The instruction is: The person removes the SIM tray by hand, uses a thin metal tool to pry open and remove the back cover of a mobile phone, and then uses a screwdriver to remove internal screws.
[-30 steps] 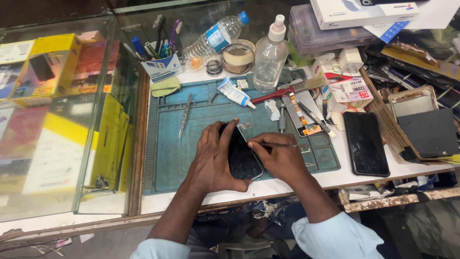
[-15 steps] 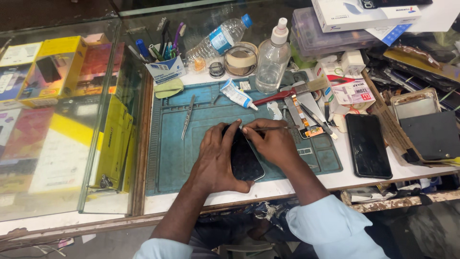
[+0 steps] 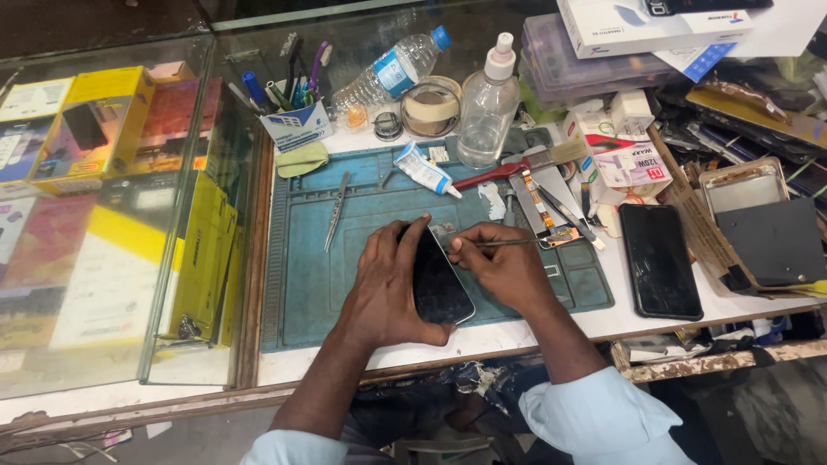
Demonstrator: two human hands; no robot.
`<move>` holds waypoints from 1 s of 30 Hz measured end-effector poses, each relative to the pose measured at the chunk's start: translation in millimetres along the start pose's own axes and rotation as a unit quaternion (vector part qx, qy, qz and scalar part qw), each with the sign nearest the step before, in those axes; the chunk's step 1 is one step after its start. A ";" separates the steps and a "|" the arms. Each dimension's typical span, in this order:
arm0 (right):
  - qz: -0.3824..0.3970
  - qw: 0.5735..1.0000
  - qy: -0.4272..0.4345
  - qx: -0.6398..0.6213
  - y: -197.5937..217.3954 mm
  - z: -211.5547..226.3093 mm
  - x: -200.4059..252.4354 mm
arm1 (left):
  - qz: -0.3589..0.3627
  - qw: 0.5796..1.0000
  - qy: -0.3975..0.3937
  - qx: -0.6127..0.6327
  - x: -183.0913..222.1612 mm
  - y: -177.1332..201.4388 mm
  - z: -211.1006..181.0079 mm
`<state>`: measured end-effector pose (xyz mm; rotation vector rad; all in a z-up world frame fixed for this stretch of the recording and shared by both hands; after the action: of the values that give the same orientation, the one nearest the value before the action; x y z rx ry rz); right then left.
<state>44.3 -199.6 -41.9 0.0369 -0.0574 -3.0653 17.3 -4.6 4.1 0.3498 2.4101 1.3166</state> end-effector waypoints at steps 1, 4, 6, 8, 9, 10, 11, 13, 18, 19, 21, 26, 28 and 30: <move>0.003 1.000 0.001 -0.009 -0.2 0.5 -0.1 | 0.002 1.000 0.001 -0.001 -0.2 -0.1 -0.3; 0.001 1.000 -0.002 0.004 -1.2 1.6 1.2 | 0.012 1.000 0.012 -0.007 -0.7 -0.6 0.3; -0.001 1.000 -0.009 0.026 -1.9 1.0 1.2 | 0.015 1.000 0.014 -0.007 -0.9 -1.8 0.3; -0.002 0.999 -0.014 0.029 -1.2 0.1 0.9 | 0.007 1.000 0.008 -0.003 -0.5 -1.4 0.8; -0.002 1.000 -0.016 0.021 -1.1 -0.6 0.6 | 0.007 1.000 0.004 -0.001 -1.2 -1.5 0.9; 0.000 1.000 -0.018 0.012 -2.3 -1.8 0.2 | 0.007 1.000 0.003 0.001 -0.6 -1.3 1.4; 0.000 1.000 -0.014 0.007 -4.0 -2.7 -0.9 | 0.006 1.000 0.001 0.003 0.2 -1.1 1.8; -0.002 1.000 -0.006 -0.003 -6.5 -3.6 -3.3 | 0.013 1.000 0.005 -0.002 0.4 -1.6 2.2; -0.016 0.997 0.033 0.064 -11.2 3.4 -8.5 | 0.026 1.000 0.017 -0.006 -0.6 -2.5 1.8; -0.019 0.996 0.040 0.076 -11.8 5.3 -9.2 | 0.023 1.000 0.014 -0.005 -0.7 -2.7 1.8; -0.029 0.990 0.037 0.129 -12.3 8.7 -10.9 | 0.021 1.000 0.012 -0.004 -0.1 -2.6 2.2; -0.050 0.974 0.078 0.206 -16.4 11.6 -14.4 | 0.022 1.000 0.015 -0.005 -1.0 -2.4 2.6; -0.039 0.975 0.088 0.200 -16.5 10.7 -21.4 | 0.024 1.000 0.014 -0.005 -0.7 -2.1 2.7; -0.040 0.967 0.136 0.211 -19.8 10.3 -25.3 | 0.020 1.000 0.008 -0.002 0.0 -2.6 2.1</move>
<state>67.8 -177.6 -31.8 0.4932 -0.7024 -3.0297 18.1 -4.5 1.0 0.3893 2.4255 1.3472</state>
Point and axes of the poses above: each hand's wrist, its own x-axis away from the middle knuckle, its own y-axis out of the back of the hand, z = x × y, the point moved 2 cm from there along -x, towards the middle knuckle, and after that the axes turned 4 degrees about -x, right-handed, at the moved point
